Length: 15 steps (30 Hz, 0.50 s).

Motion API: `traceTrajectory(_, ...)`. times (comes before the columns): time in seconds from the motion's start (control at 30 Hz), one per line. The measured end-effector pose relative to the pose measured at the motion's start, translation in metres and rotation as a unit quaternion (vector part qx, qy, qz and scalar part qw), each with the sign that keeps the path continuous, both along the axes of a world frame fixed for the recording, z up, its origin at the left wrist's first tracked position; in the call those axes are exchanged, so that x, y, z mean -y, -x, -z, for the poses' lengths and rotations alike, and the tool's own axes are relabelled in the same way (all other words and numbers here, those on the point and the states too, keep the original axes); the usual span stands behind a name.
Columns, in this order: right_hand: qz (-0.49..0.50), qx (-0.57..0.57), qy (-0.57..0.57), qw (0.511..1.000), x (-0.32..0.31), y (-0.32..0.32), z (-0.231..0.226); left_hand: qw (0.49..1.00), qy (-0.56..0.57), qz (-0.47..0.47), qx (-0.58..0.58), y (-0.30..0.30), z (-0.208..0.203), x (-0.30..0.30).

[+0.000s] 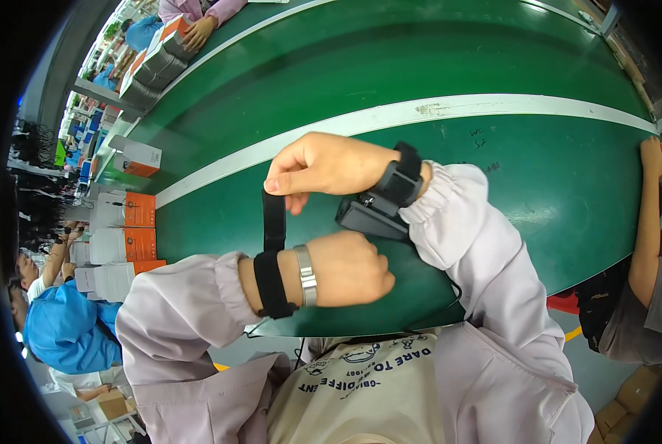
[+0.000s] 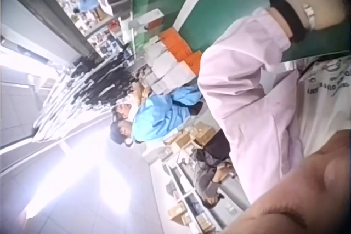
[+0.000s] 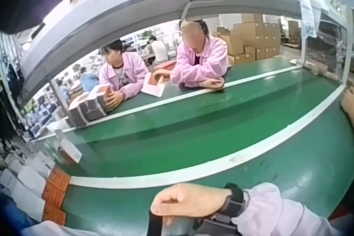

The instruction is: The person picks up a box, places a fan and a cable inside, and closes the lid before placing it on the conveyor belt. They then adjust a wrist strap and repeat the packaging process with several more boxes.

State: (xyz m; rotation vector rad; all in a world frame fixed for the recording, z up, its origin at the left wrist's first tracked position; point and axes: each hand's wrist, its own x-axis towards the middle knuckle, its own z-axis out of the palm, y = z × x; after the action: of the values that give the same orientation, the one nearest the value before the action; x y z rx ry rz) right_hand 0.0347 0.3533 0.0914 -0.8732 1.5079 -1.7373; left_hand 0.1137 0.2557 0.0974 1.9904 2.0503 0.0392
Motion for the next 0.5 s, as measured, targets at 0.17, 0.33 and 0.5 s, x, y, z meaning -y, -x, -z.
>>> traceTrajectory(0.17, 0.027, -0.093, -0.042, 0.994, -0.008, -0.010, -0.019, 0.972, 0.049, -0.200, 0.110, 0.018, 0.013, 0.005)
traceTrajectory(0.33, 0.227, -0.346, -0.068, 0.908, -0.002, -0.036, -0.034, 0.855, -0.016, -0.427, 0.294, 0.042, 0.014, 0.019)
traceTrajectory(0.5, 0.335, -0.412, -0.083, 0.843, 0.014, -0.054, -0.032, 0.928, 0.003, -0.369, 0.058, 0.091, 0.008, 0.023)
